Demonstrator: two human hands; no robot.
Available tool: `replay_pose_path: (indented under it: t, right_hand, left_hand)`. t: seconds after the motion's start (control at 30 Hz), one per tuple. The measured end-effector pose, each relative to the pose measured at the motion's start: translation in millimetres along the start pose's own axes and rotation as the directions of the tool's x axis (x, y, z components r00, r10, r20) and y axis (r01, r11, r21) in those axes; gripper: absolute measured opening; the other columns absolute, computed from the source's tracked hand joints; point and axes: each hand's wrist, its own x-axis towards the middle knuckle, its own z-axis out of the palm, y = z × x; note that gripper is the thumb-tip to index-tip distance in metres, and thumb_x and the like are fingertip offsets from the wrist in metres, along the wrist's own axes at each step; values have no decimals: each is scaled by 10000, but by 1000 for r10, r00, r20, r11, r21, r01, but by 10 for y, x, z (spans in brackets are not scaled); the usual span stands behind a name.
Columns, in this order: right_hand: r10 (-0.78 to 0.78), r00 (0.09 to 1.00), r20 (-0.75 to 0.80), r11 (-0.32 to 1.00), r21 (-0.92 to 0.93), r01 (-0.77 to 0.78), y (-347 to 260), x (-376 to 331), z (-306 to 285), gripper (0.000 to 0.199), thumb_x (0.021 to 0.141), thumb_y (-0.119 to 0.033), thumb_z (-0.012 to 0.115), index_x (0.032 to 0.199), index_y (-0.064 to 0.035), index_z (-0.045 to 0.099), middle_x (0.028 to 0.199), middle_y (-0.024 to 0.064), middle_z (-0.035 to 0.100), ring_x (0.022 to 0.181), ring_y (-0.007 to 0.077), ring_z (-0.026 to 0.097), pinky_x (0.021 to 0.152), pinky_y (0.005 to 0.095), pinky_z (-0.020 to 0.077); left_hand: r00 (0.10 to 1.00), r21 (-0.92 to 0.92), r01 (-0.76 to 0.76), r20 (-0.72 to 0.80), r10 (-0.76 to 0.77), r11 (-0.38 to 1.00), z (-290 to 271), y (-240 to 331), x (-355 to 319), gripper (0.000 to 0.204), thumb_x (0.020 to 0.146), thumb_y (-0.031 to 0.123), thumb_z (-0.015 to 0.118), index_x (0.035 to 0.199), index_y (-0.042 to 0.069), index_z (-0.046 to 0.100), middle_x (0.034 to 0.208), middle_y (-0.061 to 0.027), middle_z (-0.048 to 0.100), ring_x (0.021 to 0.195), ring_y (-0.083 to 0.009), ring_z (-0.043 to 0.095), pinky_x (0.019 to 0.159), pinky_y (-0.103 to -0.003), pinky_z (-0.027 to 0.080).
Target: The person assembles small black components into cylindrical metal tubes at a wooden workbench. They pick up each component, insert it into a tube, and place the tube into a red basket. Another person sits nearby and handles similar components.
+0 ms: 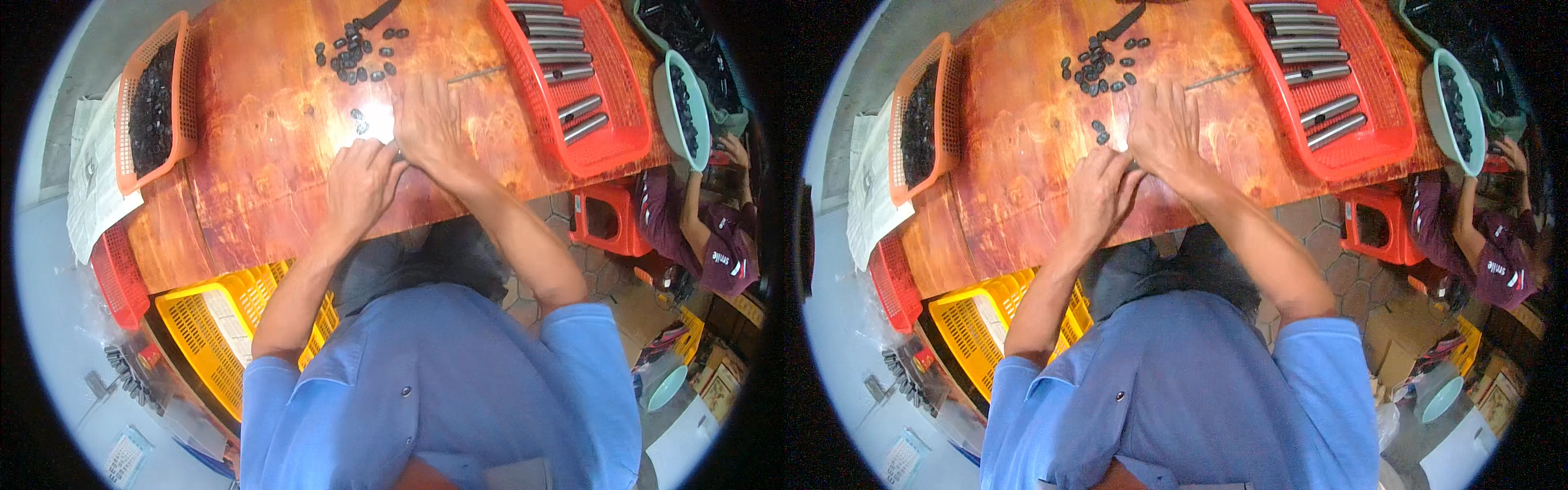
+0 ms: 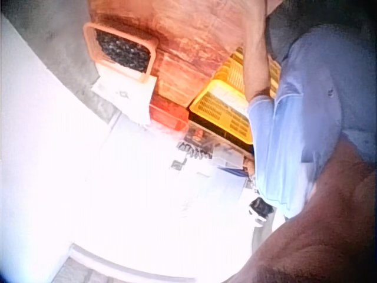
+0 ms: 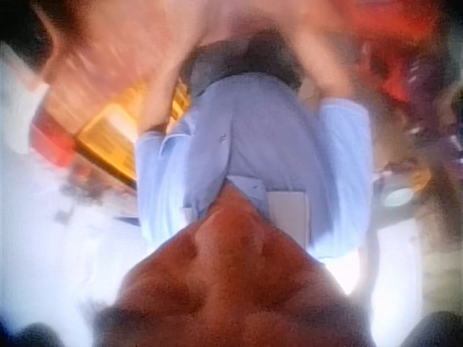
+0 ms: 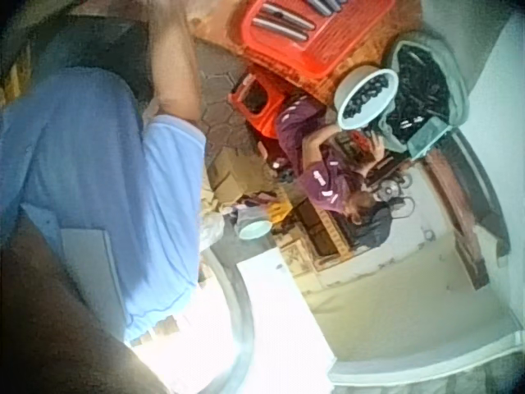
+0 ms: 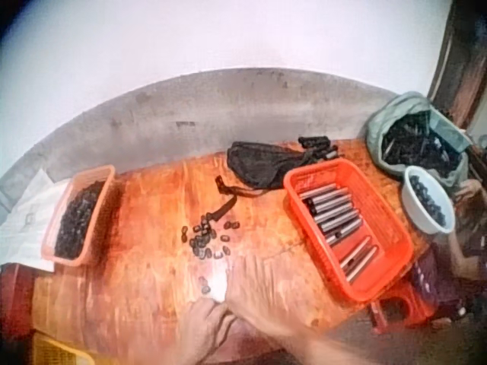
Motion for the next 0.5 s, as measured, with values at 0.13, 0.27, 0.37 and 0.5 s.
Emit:
replay_pose_path:
  t: [0.13,0.27,0.37,0.5]
  right_hand:
    - [27,999,28,999,-39,-26,6,37,69,245,928,-238,605,1013,-9,594,1059,212,579,1068,379,555,886,503,412]
    - [188,979,-80,931,332,-152,40,147,106,310,980,-340,627,953,-31,605,1003,183,600,1012,386,580,890,508,421]
    - [220,964,-152,880,458,-129,104,122,133,338,984,-348,647,937,-19,589,971,187,589,964,408,577,850,516,436]
    - [215,953,-213,872,482,-89,112,91,152,322,989,-314,644,923,-7,570,954,194,578,944,415,574,819,517,449]
  left_hand:
    - [1000,61,-19,-22,20,998,-17,6,60,344,820,238,800,1094,69,680,902,-84,587,856,-270,596,718,-395,448]
    - [1000,119,-18,-11,20,993,-31,-19,144,372,835,236,800,1135,55,675,917,-113,597,874,-303,617,737,-423,493]
    - [999,147,36,-21,-33,988,-58,-54,204,358,872,224,773,1153,28,669,939,-134,623,877,-308,639,740,-416,516]
    - [887,-510,441,122,-445,738,-97,-109,223,290,1001,233,663,1147,-18,656,955,-116,665,806,-234,661,717,-367,532]
